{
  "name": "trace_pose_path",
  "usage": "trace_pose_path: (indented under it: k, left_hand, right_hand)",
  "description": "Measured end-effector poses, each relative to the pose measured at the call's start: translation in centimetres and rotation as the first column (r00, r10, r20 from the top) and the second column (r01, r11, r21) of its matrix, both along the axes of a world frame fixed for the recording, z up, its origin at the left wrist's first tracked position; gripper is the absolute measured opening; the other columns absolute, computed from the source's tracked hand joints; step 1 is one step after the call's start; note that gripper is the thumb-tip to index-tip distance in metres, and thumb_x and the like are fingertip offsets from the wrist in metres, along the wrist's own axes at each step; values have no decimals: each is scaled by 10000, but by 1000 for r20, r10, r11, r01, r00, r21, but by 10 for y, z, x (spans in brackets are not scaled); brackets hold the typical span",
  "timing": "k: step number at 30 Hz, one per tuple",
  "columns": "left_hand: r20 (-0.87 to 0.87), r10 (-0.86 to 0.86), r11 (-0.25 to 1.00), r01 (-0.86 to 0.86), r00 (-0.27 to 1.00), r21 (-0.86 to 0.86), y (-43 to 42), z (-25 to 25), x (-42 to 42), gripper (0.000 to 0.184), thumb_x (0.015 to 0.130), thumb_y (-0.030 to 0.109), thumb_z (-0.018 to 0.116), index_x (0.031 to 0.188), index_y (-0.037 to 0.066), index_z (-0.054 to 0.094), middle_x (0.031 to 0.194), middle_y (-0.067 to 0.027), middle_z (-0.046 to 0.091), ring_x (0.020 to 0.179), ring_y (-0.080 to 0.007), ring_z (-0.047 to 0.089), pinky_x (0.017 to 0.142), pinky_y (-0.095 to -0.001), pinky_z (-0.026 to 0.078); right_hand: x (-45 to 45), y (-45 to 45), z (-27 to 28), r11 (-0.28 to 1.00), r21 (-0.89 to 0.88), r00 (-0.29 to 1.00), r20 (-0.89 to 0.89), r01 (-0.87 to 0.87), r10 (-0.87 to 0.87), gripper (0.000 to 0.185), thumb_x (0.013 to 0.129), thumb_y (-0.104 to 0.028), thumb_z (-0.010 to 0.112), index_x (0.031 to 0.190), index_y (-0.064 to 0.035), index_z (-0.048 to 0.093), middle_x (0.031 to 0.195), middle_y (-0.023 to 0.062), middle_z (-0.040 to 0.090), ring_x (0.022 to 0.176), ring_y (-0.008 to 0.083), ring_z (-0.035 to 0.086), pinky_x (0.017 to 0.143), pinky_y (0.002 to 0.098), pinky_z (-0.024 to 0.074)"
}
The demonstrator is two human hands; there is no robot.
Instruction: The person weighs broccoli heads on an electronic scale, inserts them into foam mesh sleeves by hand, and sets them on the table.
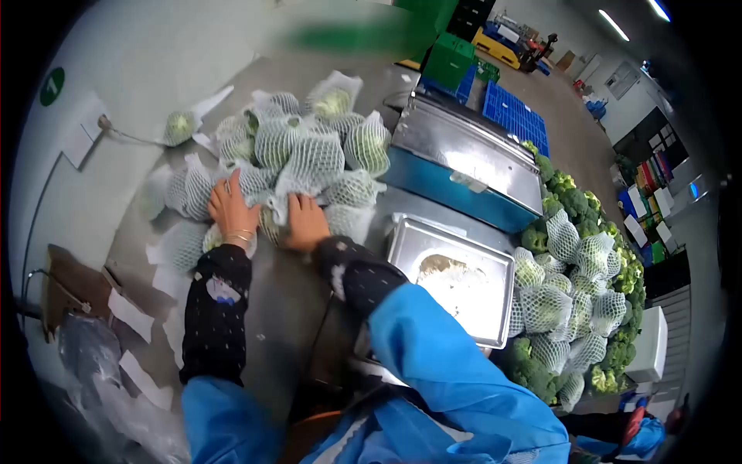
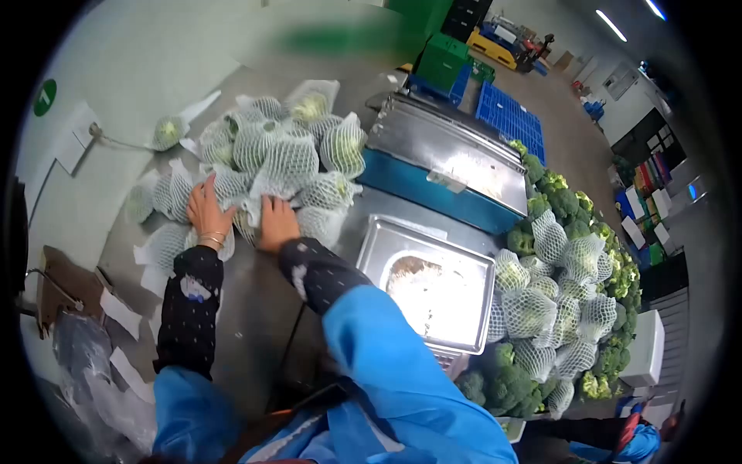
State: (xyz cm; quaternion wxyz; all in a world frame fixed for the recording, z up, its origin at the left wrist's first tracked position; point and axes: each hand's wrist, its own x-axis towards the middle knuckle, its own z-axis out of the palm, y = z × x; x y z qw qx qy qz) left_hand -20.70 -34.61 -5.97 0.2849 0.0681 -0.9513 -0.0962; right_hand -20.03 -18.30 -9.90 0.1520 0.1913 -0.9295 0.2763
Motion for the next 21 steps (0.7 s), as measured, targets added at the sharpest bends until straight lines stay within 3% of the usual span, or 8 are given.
trace_pose_path:
  k: [3, 5, 8, 9, 12, 14, 19, 21]
  left_hand:
    - [-331, -351, 753, 475, 876, 456, 52, 63, -38, 860, 689, 192, 745, 1406, 132, 272, 1131, -249, 532, 1003, -362, 547, 861, -442, 433]
    - [65, -522, 671, 362, 850, 647, 84, 120, -53, 885, 698, 163, 736, 1415, 90, 222, 1086, -274, 571, 860, -388, 599, 799, -428, 482]
    - [89, -604, 711, 486, 792, 508, 140, 80, -86, 942, 687, 144, 747, 1429, 65, 172, 1047, -263, 599, 712, -326, 637, 656, -399, 519]
    - [84, -761, 438, 414, 643, 798, 159, 80, -62, 948, 690, 132, 751, 1432, 51, 166, 1087, -249, 590, 643, -245, 642, 554, -351, 523]
    - [261, -814, 309, 6, 519, 951, 179, 88, -16, 916, 765, 94, 695, 1442, 46, 80, 777, -116, 627, 556, -189, 615, 456, -310, 505]
    - [94, -776, 276, 202, 624, 940, 193, 75, -3, 808, 797, 108, 669, 1436, 58, 176, 685, -77, 610, 625, -119, 585, 522, -265, 498]
    - [208, -920, 392, 764, 333, 512, 225, 20, 88, 581, 702, 180, 732, 1233, 63, 528, 1037, -121, 616, 965, -239, 597, 820, -346, 470]
    - [73, -970, 233, 796, 233, 559, 224, -25, 94, 545, 694, 139, 726, 1196, 36, 543, 1064, -112, 611, 976, -245, 585, 863, -351, 456]
  right_hand:
    - [45, 8, 13, 994, -72, 996, -46, -83, 80, 780, 623, -130, 728, 1299, -15, 357, 1249, 240, 410, 1113, 401, 440, 937, 433, 388]
    - [85, 11, 18, 963, -225, 988, -1, -149, 153, 735, 642, -131, 719, 1281, -8, 377, 1241, 239, 425, 1106, 414, 441, 948, 436, 378]
    - [152, 75, 60, 827, -356, 874, 52, -435, 482, 530, 712, -139, 683, 1180, 9, 485, 1127, 209, 543, 1071, 363, 501, 914, 404, 409]
    - [177, 106, 78, 790, -427, 824, 158, -440, 545, 500, 726, -132, 678, 1171, 3, 495, 1090, 205, 557, 1029, 360, 527, 888, 395, 421]
    - [253, 192, 90, 886, -428, 842, 402, -175, 361, 339, 769, -110, 660, 1088, -36, 573, 970, 117, 615, 802, 252, 619, 688, 325, 494]
    - [303, 237, 80, 905, -406, 871, 481, 125, 96, 282, 787, -81, 652, 1058, -31, 592, 928, 102, 640, 699, 167, 634, 641, 279, 498]
    - [412, 301, 24, 606, -510, 772, 556, 611, -310, 193, 817, -100, 640, 995, -35, 604, 819, 37, 649, 701, 97, 624, 639, 257, 495]
    - [432, 311, 32, 600, -476, 757, 513, 643, -405, 173, 851, -106, 627, 1003, -30, 598, 850, 15, 631, 711, 47, 557, 619, 218, 467]
